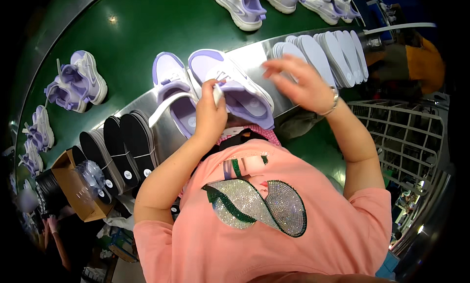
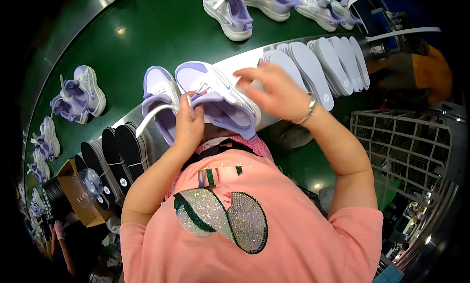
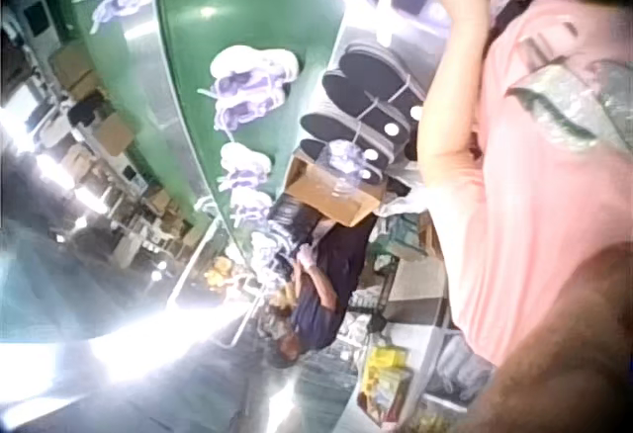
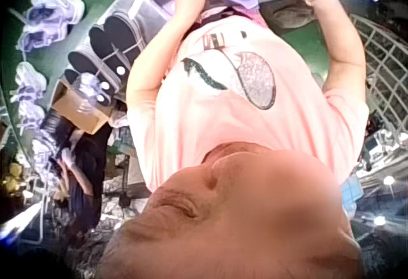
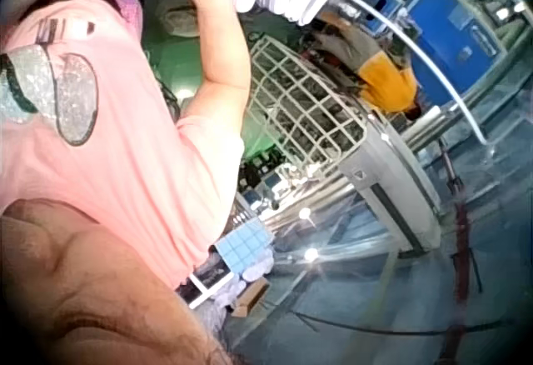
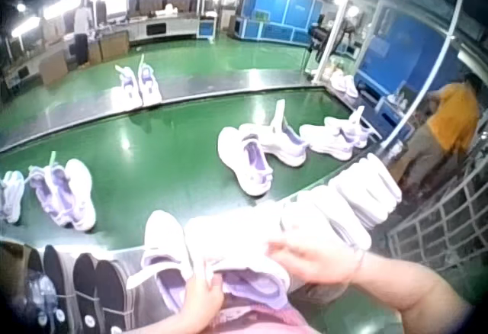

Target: The person inserts insoles into shoes along an assembly line, retrieves more insoles from storage shelves, and fits insoles into additional sneakers.

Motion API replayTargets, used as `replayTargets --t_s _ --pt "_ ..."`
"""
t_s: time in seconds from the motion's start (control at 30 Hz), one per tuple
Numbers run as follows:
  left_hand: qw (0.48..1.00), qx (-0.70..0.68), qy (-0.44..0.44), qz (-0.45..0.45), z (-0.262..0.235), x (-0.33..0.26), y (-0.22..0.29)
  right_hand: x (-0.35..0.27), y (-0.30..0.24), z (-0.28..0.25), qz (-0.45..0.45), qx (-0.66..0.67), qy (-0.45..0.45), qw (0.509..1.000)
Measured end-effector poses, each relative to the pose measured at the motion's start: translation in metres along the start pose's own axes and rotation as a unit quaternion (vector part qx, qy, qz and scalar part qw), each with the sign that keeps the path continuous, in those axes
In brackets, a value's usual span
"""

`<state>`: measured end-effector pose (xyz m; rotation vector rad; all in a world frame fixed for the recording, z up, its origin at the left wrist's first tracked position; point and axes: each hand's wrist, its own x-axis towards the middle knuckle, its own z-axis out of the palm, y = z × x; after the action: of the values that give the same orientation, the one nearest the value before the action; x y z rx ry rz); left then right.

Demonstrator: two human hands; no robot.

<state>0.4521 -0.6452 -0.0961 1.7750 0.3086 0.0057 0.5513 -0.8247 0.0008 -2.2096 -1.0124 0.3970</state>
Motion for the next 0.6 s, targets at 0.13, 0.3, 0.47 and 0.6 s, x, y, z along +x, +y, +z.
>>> replayTargets --t_s 0.13,0.3,0.47,0.6 --pt "0.968 0.121 -0.036 0.216 0.005 -0.013 0.016 -0.032 0.024 0.025 0.103 0.058 -0.033 0.992" --pt "0.958 0.149 -0.052 0.241 0.002 -0.012 0.014 -0.050 0.025 0.041 0.190 0.130 -0.022 0.973" --pt "0.967 0.137 -0.035 0.212 0.006 -0.007 0.012 -0.054 0.024 0.040 0.192 0.118 -0.030 0.974" --pt "0.968 0.133 -0.028 0.212 0.008 -0.003 0.013 -0.050 0.013 0.035 0.071 -0.045 -0.065 0.994"
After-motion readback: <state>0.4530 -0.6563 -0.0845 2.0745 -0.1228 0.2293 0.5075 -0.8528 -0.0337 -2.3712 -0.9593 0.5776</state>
